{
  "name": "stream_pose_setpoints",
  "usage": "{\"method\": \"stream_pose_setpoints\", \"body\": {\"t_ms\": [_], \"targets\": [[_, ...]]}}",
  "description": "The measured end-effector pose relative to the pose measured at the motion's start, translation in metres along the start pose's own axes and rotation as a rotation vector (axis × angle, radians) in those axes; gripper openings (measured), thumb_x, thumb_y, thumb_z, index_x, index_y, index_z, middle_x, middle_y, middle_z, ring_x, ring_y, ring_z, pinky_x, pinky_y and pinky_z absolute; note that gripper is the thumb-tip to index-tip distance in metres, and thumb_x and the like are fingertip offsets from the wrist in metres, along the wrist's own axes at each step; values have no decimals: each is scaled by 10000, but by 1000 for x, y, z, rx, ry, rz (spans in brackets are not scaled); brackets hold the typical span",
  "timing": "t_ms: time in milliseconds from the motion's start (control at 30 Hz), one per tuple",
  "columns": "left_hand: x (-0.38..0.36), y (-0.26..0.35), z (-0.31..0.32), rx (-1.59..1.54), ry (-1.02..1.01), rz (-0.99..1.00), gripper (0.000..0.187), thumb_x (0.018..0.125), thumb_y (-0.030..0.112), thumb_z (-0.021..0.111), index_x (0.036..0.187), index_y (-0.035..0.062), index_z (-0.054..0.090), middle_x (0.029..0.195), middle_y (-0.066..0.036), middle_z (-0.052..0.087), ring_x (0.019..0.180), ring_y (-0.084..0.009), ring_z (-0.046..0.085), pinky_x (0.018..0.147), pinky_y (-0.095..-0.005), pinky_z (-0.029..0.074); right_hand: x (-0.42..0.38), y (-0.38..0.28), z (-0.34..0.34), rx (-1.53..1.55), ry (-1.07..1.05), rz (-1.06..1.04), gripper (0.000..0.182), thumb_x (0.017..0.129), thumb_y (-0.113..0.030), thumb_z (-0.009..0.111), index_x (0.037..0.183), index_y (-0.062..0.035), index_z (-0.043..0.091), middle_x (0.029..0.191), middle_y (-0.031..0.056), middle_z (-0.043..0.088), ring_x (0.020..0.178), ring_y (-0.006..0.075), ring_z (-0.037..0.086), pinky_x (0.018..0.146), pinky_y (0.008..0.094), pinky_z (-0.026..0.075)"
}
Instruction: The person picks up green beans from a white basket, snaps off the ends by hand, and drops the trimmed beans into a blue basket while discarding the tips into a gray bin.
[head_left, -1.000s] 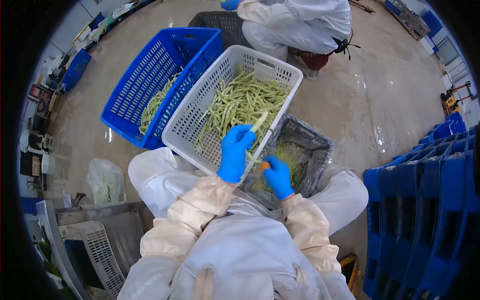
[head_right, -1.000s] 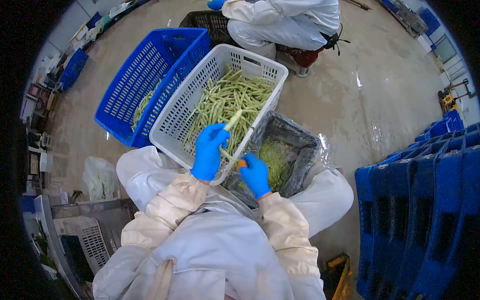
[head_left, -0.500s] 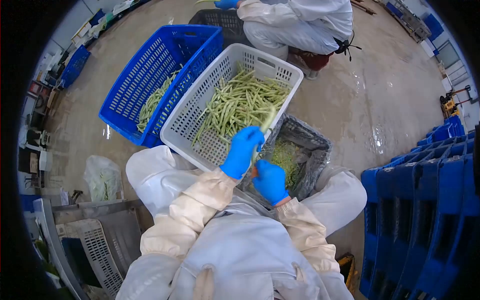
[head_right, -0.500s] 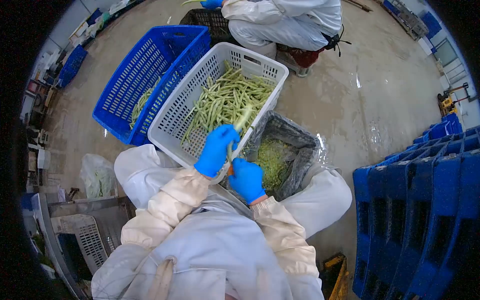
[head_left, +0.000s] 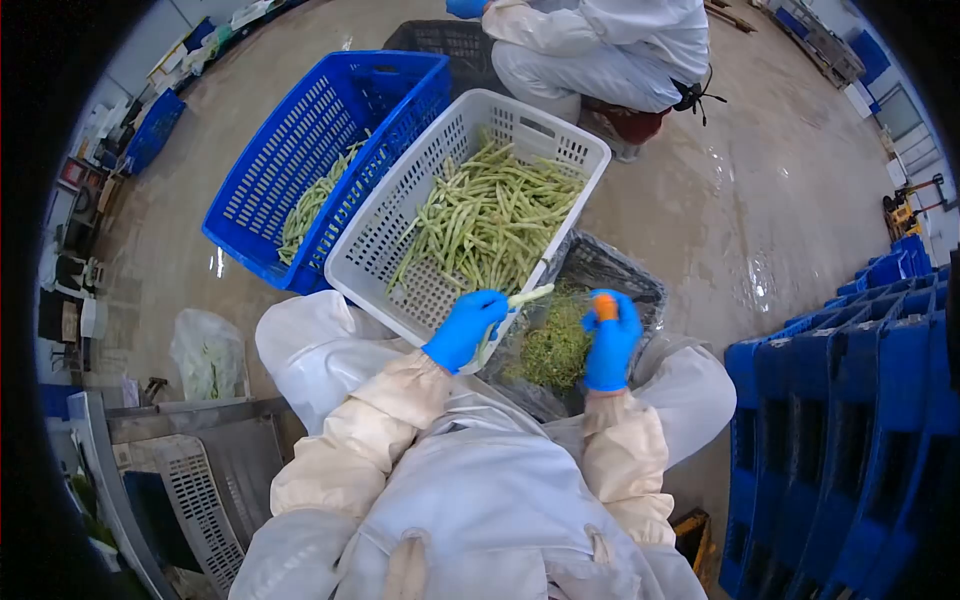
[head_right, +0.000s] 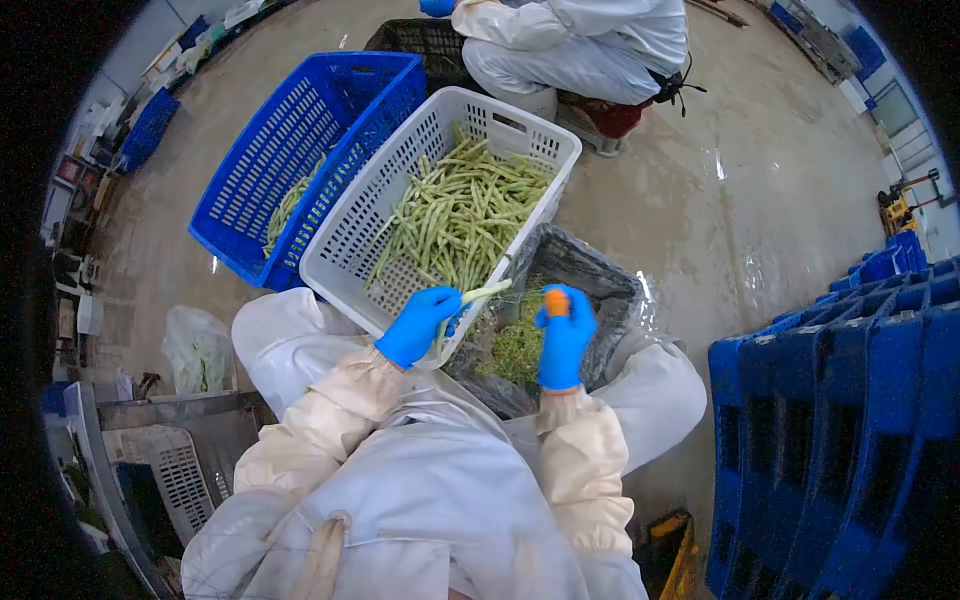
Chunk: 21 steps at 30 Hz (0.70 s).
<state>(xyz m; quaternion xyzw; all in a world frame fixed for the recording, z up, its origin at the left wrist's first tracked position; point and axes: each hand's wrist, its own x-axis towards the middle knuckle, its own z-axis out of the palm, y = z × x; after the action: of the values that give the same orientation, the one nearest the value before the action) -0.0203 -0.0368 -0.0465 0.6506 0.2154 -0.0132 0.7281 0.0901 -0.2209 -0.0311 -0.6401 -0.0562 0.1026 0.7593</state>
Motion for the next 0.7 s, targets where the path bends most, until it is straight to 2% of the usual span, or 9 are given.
{"method": "stream_pose_setpoints", "body": {"t_ms": [67, 300, 367, 400, 433, 500, 533, 633, 700], "targets": [[-8, -5, -15, -347, 66, -147, 213, 884, 204, 542, 957, 6, 576, 764, -17, 537, 665, -108, 509, 571, -256, 441, 13, 4, -16, 25, 145, -4, 87, 836, -84, 558, 870, -14, 598, 680, 12, 520, 558, 82, 452, 511, 232, 378], [-9, 5, -94, -946, 35, -33, 275, 862, 193, 574, 1040, -14, 542, 835, -47, 548, 709, -166, 527, 629, -325, 476, 40, 24, -69, 47, 507, 122, 93, 836, -108, 584, 830, -18, 606, 653, 6, 527, 552, 86, 462, 498, 239, 379], [-12, 14, -98, -961, 2, 8, 294, 855, 185, 584, 1064, -13, 526, 834, -46, 534, 729, -167, 520, 678, -346, 471, 37, 29, -64, -412, 231, 94, 108, 822, -117, 604, 800, -12, 602, 635, 6, 536, 562, 92, 483, 500, 253, 399], [-12, 20, -93, -1007, 41, 15, 289, 855, 183, 585, 1061, -10, 524, 825, -48, 529, 723, -167, 516, 681, -346, 466, 39, 59, -67, -574, 127, -227, 117, 798, -132, 634, 784, -20, 602, 618, 51, 570, 532, 158, 511, 510, 298, 425], [-10, 22, -90, -1053, 81, 21, 284, 856, 181, 585, 1058, -8, 522, 816, -50, 524, 717, -167, 511, 683, -345, 461, 36, 60, -62, -576, 125, -227, 117, 798, -132, 634, 784, -20, 602, 618, 51, 570, 532, 158, 511, 510, 298, 425], [-5, 14, -86, -1133, 42, 19, 277, 858, 173, 581, 1059, -7, 518, 816, -55, 524, 719, -172, 514, 683, -347, 459, 27, 68, -44, -926, 57, -511, 147, 774, -168, 656, 779, -31, 605, 603, 100, 582, 513, 245, 515, 528, 334, 435], [-4, 12, -85, -1210, 2, 17, 269, 861, 164, 576, 1060, -6, 514, 815, -59, 523, 720, -178, 517, 683, -349, 457, 19, 48, -32, -992, -47, -194, 169, 761, -205, 664, 799, -48, 613, 634, 134, 586, 543, 298, 528, 559, 357, 443], [0, 12, -97, -1313, -89, 61, 268, 869, 152, 561, 1081, -2, 502, 811, -71, 528, 737, -193, 531, 708, -362, 460, 21, 46, -29, -1011, -147, 6, 197, 764, -228, 659, 792, -40, 608, 626, 122, 588, 560, 286, 548, 565, 358, 447], [10, 20, -144, -1245, 54, 180, 271, 873, 135, 550, 1101, 2, 490, 819, -85, 532, 735, -204, 535, 719, -364, 455, 20, 40, -29, -962, -144, 13, 190, 766, -214, 658, 812, -37, 611, 651, 126, 597, 576, 283, 555, 578, 355, 452]]}}
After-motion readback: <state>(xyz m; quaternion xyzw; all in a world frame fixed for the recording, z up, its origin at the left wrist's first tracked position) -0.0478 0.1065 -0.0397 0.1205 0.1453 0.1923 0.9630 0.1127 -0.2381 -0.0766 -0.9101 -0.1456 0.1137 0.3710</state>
